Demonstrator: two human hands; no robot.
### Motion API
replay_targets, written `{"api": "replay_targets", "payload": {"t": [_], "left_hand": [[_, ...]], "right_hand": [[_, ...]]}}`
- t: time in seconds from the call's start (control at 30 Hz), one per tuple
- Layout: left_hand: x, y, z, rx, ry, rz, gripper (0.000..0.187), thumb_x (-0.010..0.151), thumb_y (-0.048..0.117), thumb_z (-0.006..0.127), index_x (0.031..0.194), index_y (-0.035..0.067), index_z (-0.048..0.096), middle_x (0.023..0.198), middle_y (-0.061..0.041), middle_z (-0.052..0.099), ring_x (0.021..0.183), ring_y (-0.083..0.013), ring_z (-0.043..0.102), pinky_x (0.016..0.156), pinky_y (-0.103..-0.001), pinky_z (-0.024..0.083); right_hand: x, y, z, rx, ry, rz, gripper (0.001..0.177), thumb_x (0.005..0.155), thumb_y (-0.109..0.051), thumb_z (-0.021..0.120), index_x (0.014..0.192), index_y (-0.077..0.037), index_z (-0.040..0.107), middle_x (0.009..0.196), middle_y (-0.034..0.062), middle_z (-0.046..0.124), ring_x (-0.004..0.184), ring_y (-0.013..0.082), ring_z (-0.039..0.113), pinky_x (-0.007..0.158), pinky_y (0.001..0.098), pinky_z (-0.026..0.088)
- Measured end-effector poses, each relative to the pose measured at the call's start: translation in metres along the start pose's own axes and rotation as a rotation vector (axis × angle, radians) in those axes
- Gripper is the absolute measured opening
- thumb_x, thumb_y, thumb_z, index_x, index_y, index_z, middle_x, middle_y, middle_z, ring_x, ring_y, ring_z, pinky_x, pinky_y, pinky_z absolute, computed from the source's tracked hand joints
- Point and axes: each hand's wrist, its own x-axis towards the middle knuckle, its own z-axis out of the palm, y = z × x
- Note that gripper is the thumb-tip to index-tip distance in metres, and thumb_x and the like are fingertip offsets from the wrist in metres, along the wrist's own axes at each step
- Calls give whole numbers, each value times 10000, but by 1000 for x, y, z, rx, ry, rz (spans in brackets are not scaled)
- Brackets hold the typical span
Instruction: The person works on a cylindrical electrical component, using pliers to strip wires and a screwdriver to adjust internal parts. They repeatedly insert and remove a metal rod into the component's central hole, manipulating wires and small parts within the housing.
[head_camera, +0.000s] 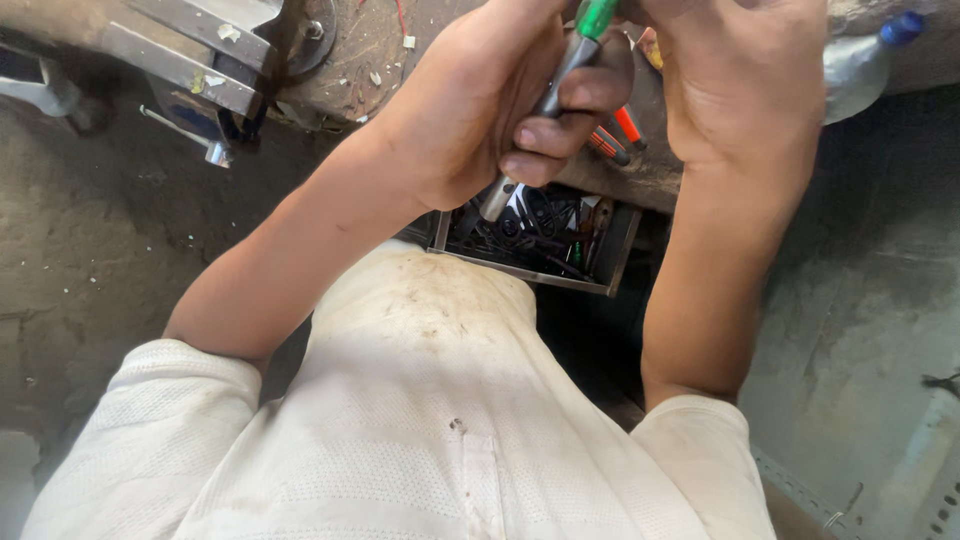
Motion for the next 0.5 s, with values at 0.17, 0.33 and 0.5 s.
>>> {"api": "replay_targets", "payload": {"t": [0.17, 0.33, 0.5], "left_hand": [[8, -1, -11, -104, -1, 23, 304, 1142, 379, 508, 1018, 103, 479, 855, 14, 411, 592, -52, 310, 478, -210, 271], [9, 3, -15, -45, 38, 30, 401, 1169, 411, 503, 931, 98, 423, 793, 32, 360, 580, -53, 317, 453, -218, 249], [4, 11, -2, -34, 111, 4, 525, 1061, 636, 394, 1194, 135, 472, 860, 11, 431, 558, -55, 318, 426, -204, 212]], "right_hand": [[19, -19, 31, 104, -84, 73, 140, 1106, -114, 690, 1142, 18, 661, 1050, 114, 671, 897, 199, 647, 801, 332, 547], [31, -26, 52, 192, -147, 103, 172, 1108, -161, 705, 1163, 0, 674, 1072, 100, 691, 926, 180, 668, 830, 320, 562], [32, -36, 65, 244, -212, 90, 205, 1110, -208, 720, 1183, -19, 687, 1094, 85, 710, 955, 161, 688, 859, 309, 578]]}}
